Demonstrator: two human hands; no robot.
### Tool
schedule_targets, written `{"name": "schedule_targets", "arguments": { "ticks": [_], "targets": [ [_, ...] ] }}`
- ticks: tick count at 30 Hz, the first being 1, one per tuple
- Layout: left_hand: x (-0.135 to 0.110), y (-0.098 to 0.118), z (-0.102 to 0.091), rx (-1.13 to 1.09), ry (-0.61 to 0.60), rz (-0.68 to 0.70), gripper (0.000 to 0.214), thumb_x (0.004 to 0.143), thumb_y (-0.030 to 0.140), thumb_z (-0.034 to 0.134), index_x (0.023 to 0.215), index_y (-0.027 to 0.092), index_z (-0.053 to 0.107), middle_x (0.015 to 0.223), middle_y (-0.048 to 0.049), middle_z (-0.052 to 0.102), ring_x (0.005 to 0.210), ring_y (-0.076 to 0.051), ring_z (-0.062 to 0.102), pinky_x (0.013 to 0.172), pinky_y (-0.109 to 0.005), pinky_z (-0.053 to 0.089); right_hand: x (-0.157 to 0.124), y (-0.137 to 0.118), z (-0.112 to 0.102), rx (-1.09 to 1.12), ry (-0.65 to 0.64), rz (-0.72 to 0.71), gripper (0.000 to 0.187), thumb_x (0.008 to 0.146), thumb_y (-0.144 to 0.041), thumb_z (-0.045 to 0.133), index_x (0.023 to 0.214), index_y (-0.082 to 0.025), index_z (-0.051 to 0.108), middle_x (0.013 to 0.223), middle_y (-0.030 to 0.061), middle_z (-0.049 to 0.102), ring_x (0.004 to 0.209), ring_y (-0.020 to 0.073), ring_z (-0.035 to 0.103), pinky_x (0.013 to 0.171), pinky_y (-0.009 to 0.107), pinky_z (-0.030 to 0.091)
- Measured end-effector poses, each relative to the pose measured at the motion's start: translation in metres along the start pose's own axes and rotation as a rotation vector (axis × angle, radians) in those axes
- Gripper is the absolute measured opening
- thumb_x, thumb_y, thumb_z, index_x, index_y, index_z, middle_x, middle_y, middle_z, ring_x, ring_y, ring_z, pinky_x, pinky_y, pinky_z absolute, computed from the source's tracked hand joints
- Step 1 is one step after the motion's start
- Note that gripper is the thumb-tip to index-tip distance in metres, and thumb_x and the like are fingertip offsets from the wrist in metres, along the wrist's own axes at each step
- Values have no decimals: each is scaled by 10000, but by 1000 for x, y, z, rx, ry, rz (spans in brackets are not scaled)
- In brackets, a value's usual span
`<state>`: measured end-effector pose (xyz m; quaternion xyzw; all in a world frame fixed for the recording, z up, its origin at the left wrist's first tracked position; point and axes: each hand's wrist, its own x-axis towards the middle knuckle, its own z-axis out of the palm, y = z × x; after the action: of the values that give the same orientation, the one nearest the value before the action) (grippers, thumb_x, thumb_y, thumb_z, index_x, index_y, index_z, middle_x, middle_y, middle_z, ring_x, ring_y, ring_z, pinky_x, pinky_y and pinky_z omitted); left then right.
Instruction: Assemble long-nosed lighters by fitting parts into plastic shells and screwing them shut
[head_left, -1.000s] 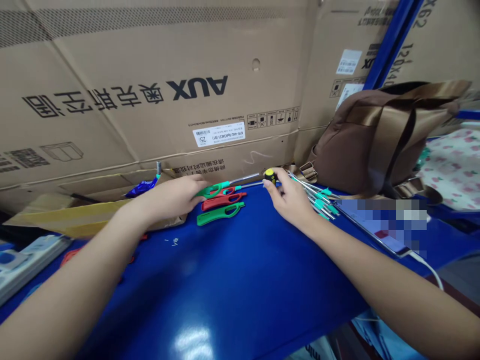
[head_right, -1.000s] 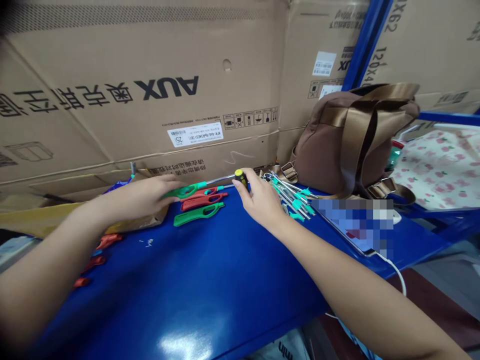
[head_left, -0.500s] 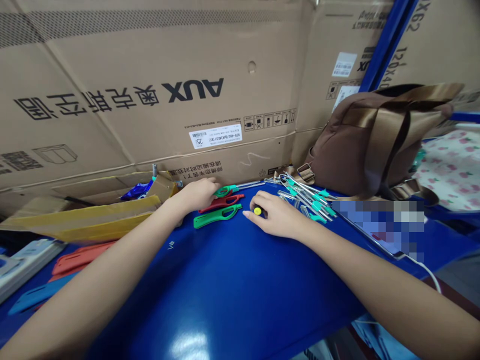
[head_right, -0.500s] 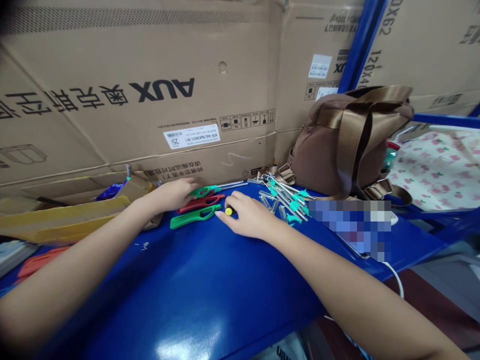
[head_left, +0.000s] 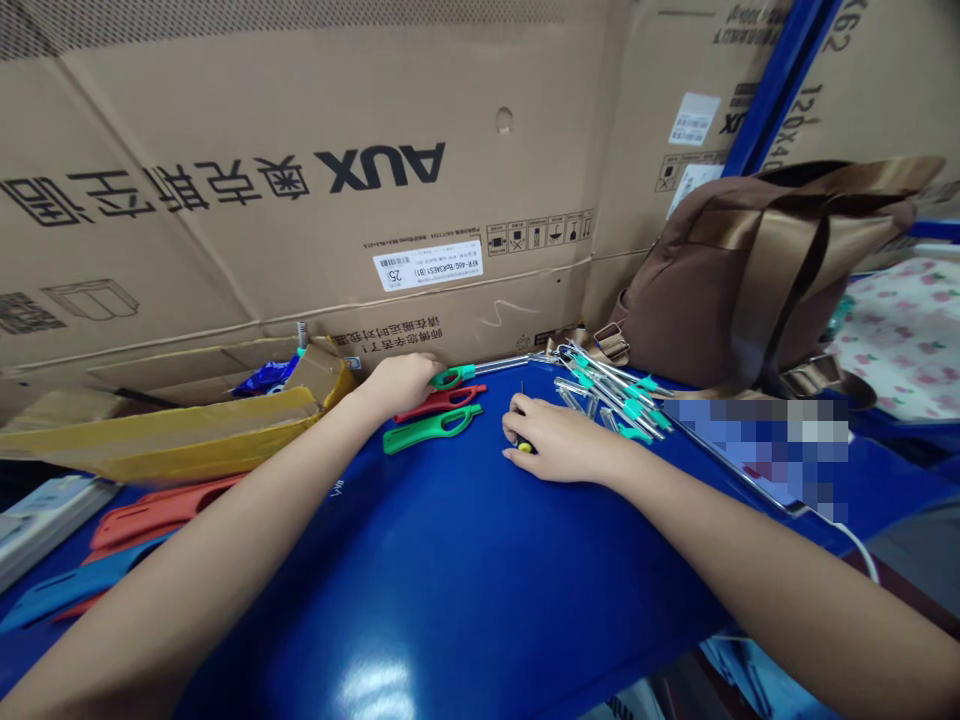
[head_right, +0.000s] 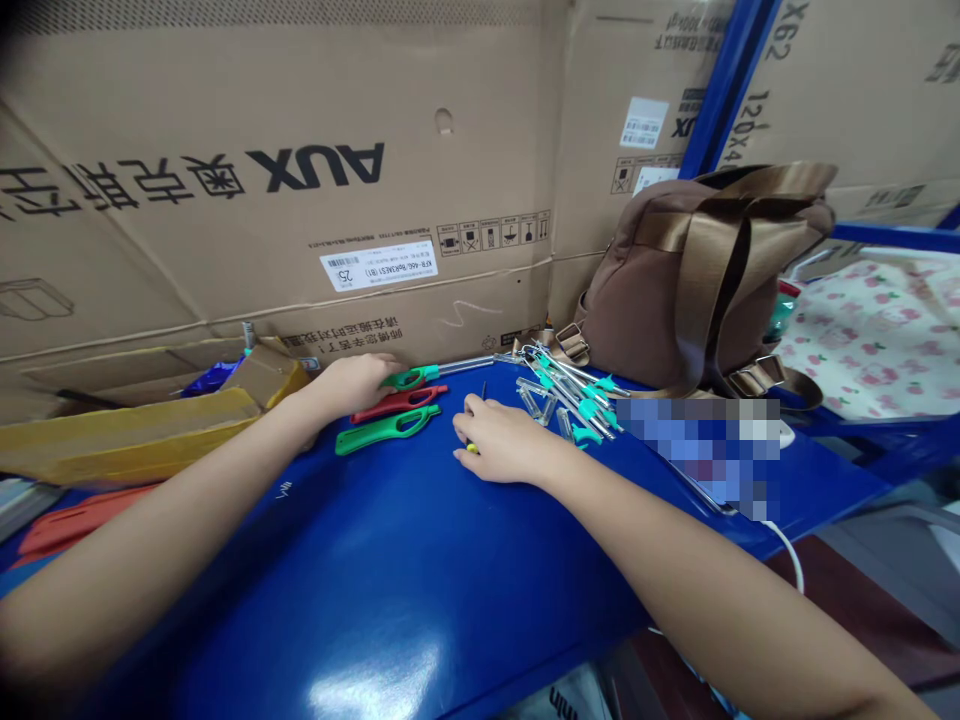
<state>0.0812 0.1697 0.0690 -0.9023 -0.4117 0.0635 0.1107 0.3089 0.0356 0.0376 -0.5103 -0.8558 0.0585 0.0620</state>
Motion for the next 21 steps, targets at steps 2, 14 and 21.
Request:
{"name": "schedule_targets", "arguments": {
  "ticks": [2,14,21],
  "targets": [
    [1,-1,1,8,6,-18,348,992,352,627,1287,170,603,1297,-112,624,1101,-245,652,925,-456,580,0,2,-1,-18,-21,15,122,952,-296,559,960,-196,628,1146,102,589,934,233,636,711,330,468],
    [-4,4,-1,-9,79,-85,344,992,353,626,1284,172,606,1295,-111,625,1098,-243,652,925,-454,580,-4,8,-13,-176,-81,259,200,922,-207,534,1080,-135,635,1289,196,550,938,263,665,721,377,524],
    [-29,10,-2,-85,133,-28,238,976,356,570,1115,219,706,1134,-80,716,1084,-265,678,856,-344,575,-5,17,-17,-253,-88,362,260,972,-338,614,1167,-166,631,1263,109,606,1074,237,615,881,422,546]
  ]
}}
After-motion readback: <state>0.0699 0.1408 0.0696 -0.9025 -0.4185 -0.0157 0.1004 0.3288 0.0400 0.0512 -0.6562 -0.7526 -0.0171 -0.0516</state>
